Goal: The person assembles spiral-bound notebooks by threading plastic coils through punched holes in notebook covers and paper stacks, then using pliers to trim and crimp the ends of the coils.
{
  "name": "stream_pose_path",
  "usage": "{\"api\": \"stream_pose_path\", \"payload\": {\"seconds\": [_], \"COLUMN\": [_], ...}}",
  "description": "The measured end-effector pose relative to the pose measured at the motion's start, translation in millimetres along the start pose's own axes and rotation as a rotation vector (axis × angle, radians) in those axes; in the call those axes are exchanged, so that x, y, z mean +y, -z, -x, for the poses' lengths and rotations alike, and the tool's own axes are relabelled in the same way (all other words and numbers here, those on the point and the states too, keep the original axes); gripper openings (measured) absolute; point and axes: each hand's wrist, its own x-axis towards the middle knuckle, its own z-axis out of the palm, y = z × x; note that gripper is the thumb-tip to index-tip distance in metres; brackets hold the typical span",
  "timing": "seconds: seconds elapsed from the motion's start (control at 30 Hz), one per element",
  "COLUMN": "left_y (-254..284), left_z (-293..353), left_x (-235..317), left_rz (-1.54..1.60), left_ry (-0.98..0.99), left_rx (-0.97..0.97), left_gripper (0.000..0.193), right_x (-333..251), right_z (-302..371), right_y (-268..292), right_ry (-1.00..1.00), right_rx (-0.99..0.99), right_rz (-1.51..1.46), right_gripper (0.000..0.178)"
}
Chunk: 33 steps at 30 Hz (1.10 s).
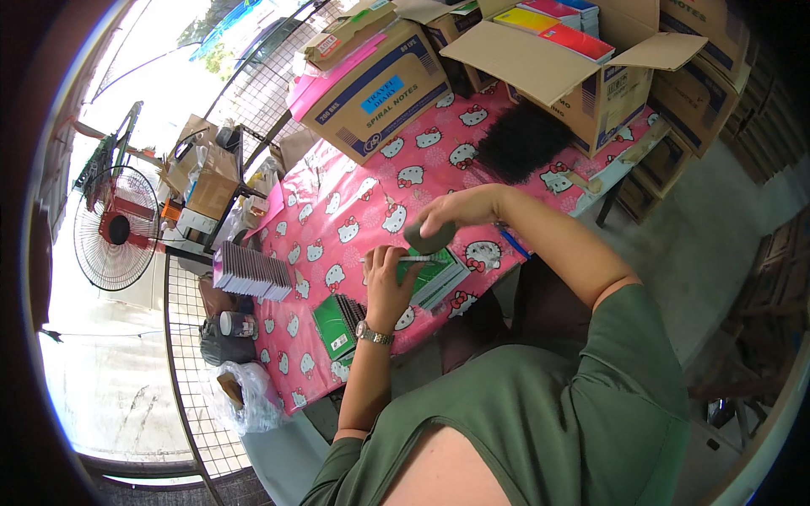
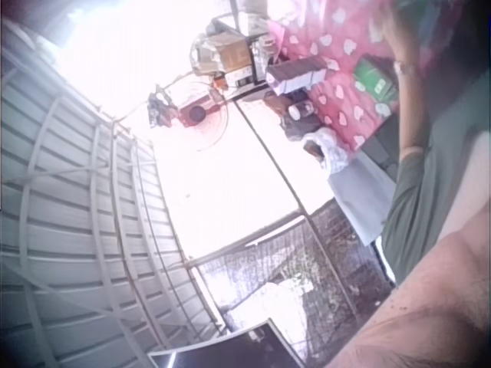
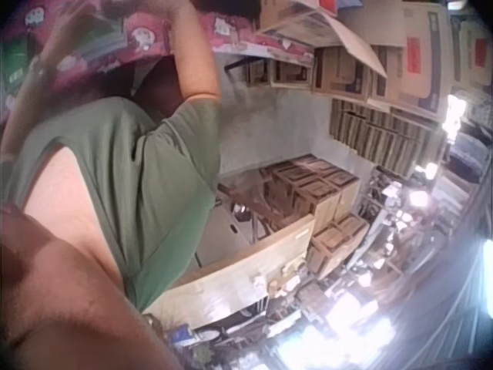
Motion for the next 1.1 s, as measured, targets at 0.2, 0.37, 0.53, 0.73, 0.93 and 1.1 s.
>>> {"api": "stream_pose_path", "payload": {"seconds": [0.2,0.37,0.53,0.73,0.93,1.1], "left_y": [-5,-5,-5,-4,-2,6], "left_z": [-10,-12,-15,-13,-7,-2], "left_x": [11,7,6,6,-13,-35], "left_rz": [0.031,0.025,0.052,0.115,0.251,0.336], "left_ry": [-0.058,-0.076,-0.081,-0.055,0.022,0.115], "left_rx": [-0.024,-0.033,-0.015,-0.018,-0.005,-0.085], "left_gripper": [0.035,0.039,0.041,0.043,0.040,0.030], "right_x": [-6,-10,-4,-10,-9,-16], "right_z": [14,9,8,4,-8,-26], "right_y": [1,2,2,9,0,4], "right_ry": [0.094,0.006,0.146,0.037,0.128,-0.005], "right_rx": [-0.139,-0.066,-0.216,-0.070,-0.163,-0.096], "right_rz": [0.049,0.182,-0.280,0.163,-0.268,0.366], "right_gripper": [0.040,0.045,0.049,0.046,0.050,0.044]}}
